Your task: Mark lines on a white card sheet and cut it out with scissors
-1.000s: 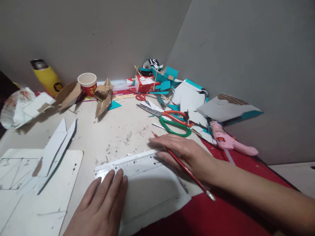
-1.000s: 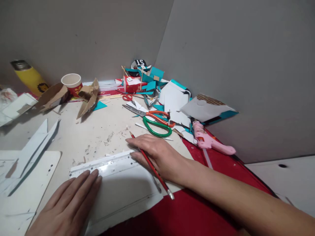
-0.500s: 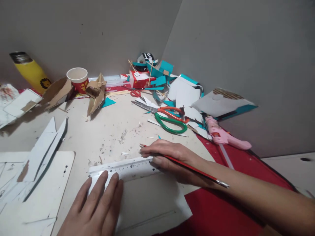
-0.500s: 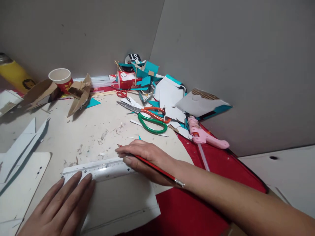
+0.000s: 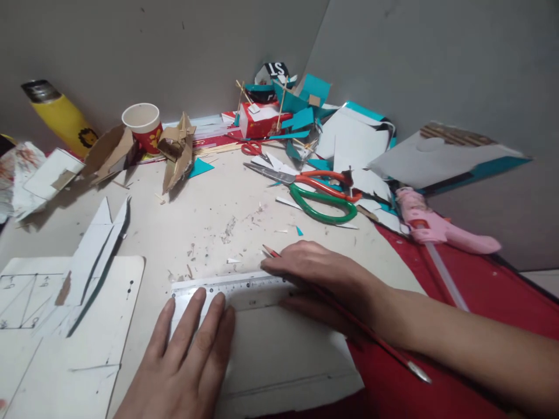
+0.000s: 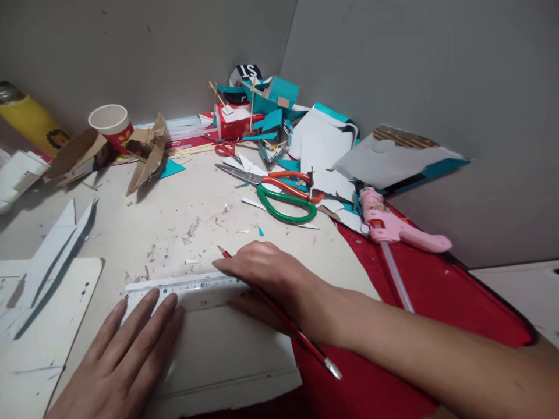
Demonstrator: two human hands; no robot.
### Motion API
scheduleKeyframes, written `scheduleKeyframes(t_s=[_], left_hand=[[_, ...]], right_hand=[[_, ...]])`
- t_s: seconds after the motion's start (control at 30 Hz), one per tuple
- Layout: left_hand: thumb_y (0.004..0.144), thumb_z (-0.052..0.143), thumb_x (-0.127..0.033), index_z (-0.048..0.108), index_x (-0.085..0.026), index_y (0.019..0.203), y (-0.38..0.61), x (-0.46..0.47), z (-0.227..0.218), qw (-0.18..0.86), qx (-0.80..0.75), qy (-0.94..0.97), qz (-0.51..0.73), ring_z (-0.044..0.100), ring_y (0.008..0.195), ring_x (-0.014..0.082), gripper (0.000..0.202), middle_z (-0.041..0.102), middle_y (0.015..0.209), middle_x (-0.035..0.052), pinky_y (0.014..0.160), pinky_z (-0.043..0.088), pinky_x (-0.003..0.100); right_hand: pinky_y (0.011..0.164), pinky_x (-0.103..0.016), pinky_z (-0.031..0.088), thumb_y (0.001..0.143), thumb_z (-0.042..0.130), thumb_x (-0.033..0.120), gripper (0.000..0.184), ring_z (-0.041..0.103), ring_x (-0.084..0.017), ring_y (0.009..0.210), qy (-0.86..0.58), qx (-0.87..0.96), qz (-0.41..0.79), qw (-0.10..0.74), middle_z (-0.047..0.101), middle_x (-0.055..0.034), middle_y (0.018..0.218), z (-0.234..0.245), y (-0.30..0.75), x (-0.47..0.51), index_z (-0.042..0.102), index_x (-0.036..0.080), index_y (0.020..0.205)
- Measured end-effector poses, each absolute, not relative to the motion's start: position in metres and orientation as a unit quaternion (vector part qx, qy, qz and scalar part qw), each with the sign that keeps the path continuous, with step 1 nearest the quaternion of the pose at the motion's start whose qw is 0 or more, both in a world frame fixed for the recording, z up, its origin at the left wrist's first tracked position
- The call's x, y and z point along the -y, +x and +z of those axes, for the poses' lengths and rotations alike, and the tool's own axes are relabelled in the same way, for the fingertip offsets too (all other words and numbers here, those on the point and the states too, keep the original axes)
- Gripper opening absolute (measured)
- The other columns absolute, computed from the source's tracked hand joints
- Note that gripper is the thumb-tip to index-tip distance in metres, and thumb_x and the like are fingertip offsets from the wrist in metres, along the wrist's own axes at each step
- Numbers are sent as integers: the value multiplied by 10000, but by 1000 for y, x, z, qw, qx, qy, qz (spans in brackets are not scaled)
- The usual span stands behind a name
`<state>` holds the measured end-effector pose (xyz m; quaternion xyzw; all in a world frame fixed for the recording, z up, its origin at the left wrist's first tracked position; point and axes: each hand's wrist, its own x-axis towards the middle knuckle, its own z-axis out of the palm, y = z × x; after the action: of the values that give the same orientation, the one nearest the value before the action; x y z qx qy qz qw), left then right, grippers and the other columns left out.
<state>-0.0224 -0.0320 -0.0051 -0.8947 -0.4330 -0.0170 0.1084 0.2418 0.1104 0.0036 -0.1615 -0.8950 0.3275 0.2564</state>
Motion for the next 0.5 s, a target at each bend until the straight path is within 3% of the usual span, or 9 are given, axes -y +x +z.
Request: scheduleKeyframes(t_s=[0.13, 0.5], left_hand=[[855, 495, -341, 467, -130, 1391, -19, 33, -1, 82, 454, -887, 4, 191, 1430, 385, 576, 424, 1519, 145, 1146, 59, 567], [862, 470, -444, 432, -114, 1420, -28, 30, -10, 72, 442, -893, -47, 155, 1461, 335, 649, 513, 1454, 150, 1164, 30, 527]], right_hand=[[899, -362, 453, 915, 600, 186, 492, 584, -219, 1037, -199, 905, 292, 239, 640, -90, 1133, 6, 255, -105, 461, 216, 1386], [758, -330, 523, 905, 620, 199, 441, 641, -219, 878, -356, 872, 213, 258, 682, -71, 1023, 12, 272, -77, 490, 226, 1325]])
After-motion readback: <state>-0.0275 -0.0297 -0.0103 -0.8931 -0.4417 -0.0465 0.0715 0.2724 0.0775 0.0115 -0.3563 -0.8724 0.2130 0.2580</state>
